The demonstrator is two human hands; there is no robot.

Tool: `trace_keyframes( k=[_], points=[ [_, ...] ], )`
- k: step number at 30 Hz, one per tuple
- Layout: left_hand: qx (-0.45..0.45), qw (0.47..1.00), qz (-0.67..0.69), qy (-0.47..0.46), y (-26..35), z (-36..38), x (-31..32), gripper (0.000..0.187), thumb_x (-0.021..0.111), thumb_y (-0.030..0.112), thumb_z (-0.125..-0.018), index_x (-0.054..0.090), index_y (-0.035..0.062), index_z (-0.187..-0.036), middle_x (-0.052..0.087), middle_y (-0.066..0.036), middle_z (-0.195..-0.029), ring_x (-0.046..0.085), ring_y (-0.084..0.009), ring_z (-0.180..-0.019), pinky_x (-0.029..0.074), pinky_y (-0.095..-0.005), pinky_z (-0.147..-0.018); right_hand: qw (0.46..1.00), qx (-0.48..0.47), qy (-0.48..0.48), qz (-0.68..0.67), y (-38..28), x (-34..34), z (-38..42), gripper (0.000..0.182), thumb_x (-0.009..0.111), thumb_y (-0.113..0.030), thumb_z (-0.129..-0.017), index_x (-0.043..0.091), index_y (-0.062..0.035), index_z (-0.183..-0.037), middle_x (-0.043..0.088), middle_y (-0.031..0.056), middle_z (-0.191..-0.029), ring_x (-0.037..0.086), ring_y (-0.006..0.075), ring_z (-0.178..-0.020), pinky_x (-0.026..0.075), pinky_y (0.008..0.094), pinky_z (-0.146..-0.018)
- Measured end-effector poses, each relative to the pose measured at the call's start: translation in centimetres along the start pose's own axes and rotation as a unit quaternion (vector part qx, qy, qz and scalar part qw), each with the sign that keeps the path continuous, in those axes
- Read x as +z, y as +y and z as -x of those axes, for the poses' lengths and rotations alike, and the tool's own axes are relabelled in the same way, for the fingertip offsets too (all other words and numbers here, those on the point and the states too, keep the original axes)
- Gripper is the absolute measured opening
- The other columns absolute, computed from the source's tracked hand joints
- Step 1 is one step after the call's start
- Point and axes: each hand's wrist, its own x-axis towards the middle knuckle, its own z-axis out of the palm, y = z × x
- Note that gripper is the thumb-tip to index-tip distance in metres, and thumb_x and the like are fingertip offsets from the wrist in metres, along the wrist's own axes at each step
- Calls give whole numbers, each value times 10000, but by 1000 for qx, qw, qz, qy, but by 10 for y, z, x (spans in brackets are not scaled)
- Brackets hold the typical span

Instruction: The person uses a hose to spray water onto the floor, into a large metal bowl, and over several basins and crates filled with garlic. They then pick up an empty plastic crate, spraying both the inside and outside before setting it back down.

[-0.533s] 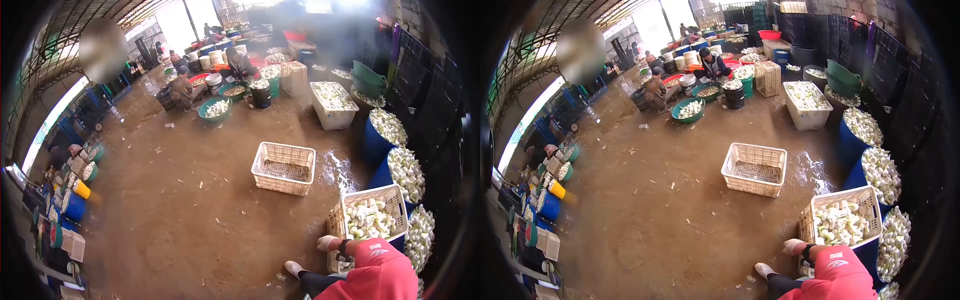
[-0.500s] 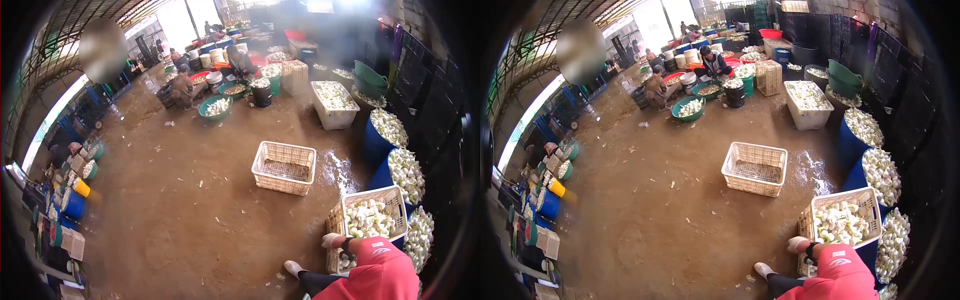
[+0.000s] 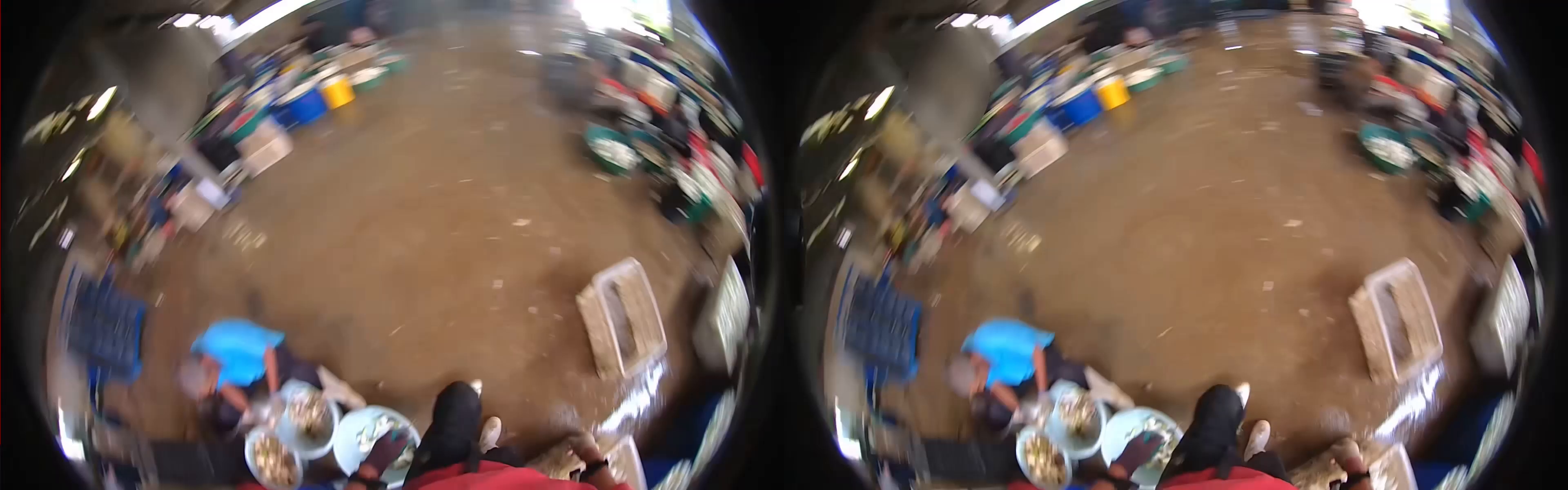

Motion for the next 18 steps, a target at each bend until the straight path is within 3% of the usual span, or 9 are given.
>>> trace_keyframes(
  k=[4,5,6,7,13,14,15,17,18],
  points=[
    [-34,994,101,-6,14,-67,-7,286,567,295,-807,567,39,-936,607,-140,-798,593,-256,-761,460,-357,-672,989,121,15,-80,-49,-5,-34,224,529,-90,-769,579,29,-952,597,133,-678,595,247,-536,504,349,-473],
    [-22,996,82,8,4,-94,-8,298,578,297,-798,565,36,-943,606,-131,-791,596,-231,-737,463,-345,-645,974,40,21,221,-68,-8,-52,204,536,-102,-768,587,26,-919,608,118,-660,611,246,-554,504,354,-496],
    [-23,995,92,30,16,-113,-22,298,578,297,-798,565,36,-943,606,-131,-791,596,-231,-737,463,-345,-645,886,-177,222,366,-95,26,-21,151,522,-107,-788,605,13,-828,610,110,-621,623,240,-566,500,350,-502],
    [-74,987,142,31,27,-116,-30,302,587,296,-792,566,39,-951,605,-125,-782,593,-215,-706,464,-332,-620,878,-191,211,385,-120,4,-37,151,522,-107,-788,605,13,-828,610,110,-621,623,240,-566,500,350,-502],
    [-153,966,179,108,14,-124,-53,301,578,309,-783,574,51,-937,602,-117,-756,590,-236,-666,471,-340,-619,972,-53,-155,171,-283,-67,-205,193,509,-156,-817,569,16,-883,591,99,-657,571,200,-460,468,299,-407],
    [-197,965,143,97,4,-125,-53,311,571,326,-782,577,54,-932,604,-118,-767,591,-257,-687,471,-358,-647,992,-25,-96,78,-364,-55,-191,194,476,-182,-847,573,-16,-870,593,88,-649,561,195,-435,446,295,-382],
    [-202,964,144,99,-9,-123,-48,311,571,326,-782,577,54,-932,604,-118,-767,591,-257,-687,471,-358,-647,974,-58,-100,196,-431,-58,-204,190,490,-190,-858,568,-23,-905,589,89,-638,565,194,-444,435,291,-372],
    [0,986,-98,134,-33,-119,-33,325,559,356,-789,584,62,-926,613,-137,-819,590,-303,-764,460,-380,-710,949,-250,-194,-14,-555,-55,-165,276,535,-206,-865,533,-2,-1050,609,103,-800,602,188,-629,488,294,-518],
    [-82,989,11,120,-29,-119,-31,322,553,356,-796,583,63,-925,615,-155,-865,583,-324,-823,455,-379,-733,915,-348,-206,-3,-624,-40,-111,319,547,-228,-868,522,11,-1077,597,104,-894,594,183,-742,494,298,-615]
  ],
)
